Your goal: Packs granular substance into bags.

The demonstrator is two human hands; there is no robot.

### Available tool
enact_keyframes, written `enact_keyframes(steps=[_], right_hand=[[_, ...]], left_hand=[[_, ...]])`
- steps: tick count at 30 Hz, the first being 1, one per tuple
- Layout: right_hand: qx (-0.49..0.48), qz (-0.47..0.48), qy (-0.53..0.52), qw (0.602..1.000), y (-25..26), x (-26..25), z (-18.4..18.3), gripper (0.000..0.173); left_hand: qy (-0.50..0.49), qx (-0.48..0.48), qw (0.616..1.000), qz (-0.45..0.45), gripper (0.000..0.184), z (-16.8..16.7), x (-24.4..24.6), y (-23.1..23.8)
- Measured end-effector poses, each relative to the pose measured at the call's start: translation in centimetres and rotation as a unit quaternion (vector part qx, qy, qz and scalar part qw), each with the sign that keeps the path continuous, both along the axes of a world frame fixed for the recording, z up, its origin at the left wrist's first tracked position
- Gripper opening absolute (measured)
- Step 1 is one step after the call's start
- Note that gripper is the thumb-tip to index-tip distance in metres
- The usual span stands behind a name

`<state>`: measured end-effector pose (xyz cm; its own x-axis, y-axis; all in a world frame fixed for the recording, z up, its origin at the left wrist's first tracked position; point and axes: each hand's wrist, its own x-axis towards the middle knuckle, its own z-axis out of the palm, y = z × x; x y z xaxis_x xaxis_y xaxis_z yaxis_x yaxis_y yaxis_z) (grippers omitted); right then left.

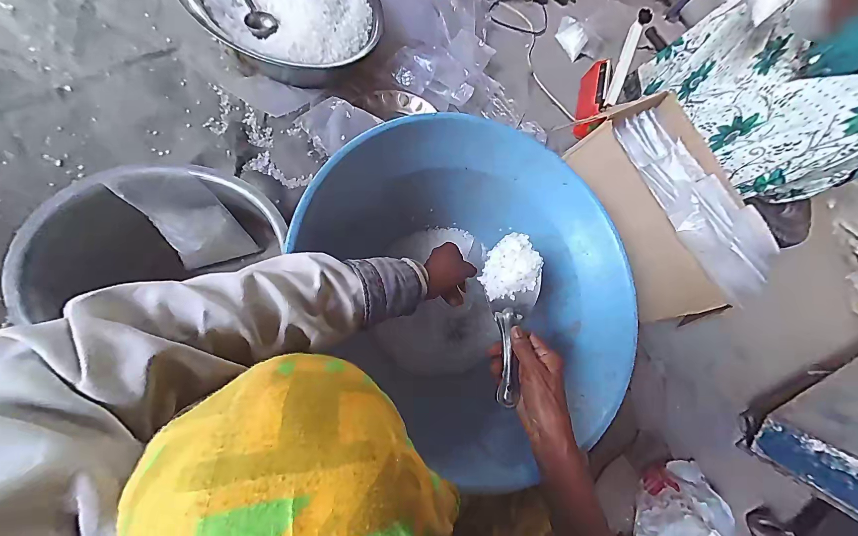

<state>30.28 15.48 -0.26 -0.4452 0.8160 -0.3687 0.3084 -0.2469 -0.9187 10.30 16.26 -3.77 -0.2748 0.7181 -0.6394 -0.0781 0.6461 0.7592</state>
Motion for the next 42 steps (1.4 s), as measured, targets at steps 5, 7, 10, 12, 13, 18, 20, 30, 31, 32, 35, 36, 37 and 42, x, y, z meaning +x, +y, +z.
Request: enact_keyframes(steps=[5, 7, 10, 12, 13, 18, 20, 30, 31, 32, 35, 36, 37, 42], right_hand=[[-0.006, 0.006, -0.007, 1.0, -0.1, -0.1, -0.1, 0.024], [-0.004, -0.001, -0.014, 1.0, 0.0, 0.1, -0.3, 0.023], [0.004, -0.019, -0.031, 0.999, 0.1, 0.1, -0.3, 0.023], [0.013, -0.025, -0.036, 0.999, 0.2, 0.2, -0.4, 0.024], [0.017, -0.028, -0.036, 0.999, 0.2, 0.3, -0.4, 0.024], [0.04, -0.015, -0.024, 0.999, 0.2, 0.4, -0.7, 0.024], [0.051, -0.006, -0.022, 0.998, 0.1, 0.4, -0.8, 0.023], [0.15, 0.029, -0.139, 0.978, 0.1, 0.4, -0.9, 0.026], [0.164, 0.035, -0.154, 0.974, 0.1, 0.4, -0.8, 0.026], [0.179, 0.042, -0.166, 0.969, 0.0, 0.3, -0.8, 0.026], [0.248, 0.049, -0.183, 0.95, -0.3, 0.3, -1.2, 0.027], [0.275, 0.046, -0.184, 0.943, -0.3, 0.3, -1.4, 0.026], [0.293, 0.04, -0.183, 0.937, -0.3, 0.4, -1.5, 0.025], [0.283, 0.027, -0.182, 0.941, 0.4, 1.2, -1.0, 0.026]], left_hand=[[-0.018, 0.025, 1.0, 0.004, 0.027, 0.8, 0.6, 0.1], [-0.006, 0.043, 0.999, -0.001, 0.026, 0.5, 0.5, 0.3], [0.085, 0.08, 0.991, -0.064, 0.032, 0.4, 0.1, 0.3], [0.165, 0.1, 0.976, -0.101, 0.035, 0.5, -0.4, 0.3], [0.198, 0.107, 0.968, -0.111, 0.035, 0.5, -0.5, 0.3], [0.219, 0.101, 0.963, -0.122, 0.038, 0.8, -0.8, 0.2], [0.212, 0.096, 0.963, -0.134, 0.038, 0.9, -0.6, 0.1], [0.18, 0.127, 0.957, -0.188, 0.036, 1.7, -0.2, 0.2], [0.171, 0.126, 0.96, -0.185, 0.036, 1.8, -0.2, 0.1], [0.163, 0.125, 0.961, -0.183, 0.036, 1.8, -0.2, 0.0], [0.146, 0.119, 0.963, -0.191, 0.036, 1.6, -0.2, 0.0], [0.146, 0.117, 0.962, -0.197, 0.036, 1.6, -0.2, 0.0], [0.156, 0.111, 0.96, -0.204, 0.036, 1.6, -0.3, 0.0], [0.356, 0.063, 0.9, -0.243, 0.03, 3.4, -1.0, -0.3]])
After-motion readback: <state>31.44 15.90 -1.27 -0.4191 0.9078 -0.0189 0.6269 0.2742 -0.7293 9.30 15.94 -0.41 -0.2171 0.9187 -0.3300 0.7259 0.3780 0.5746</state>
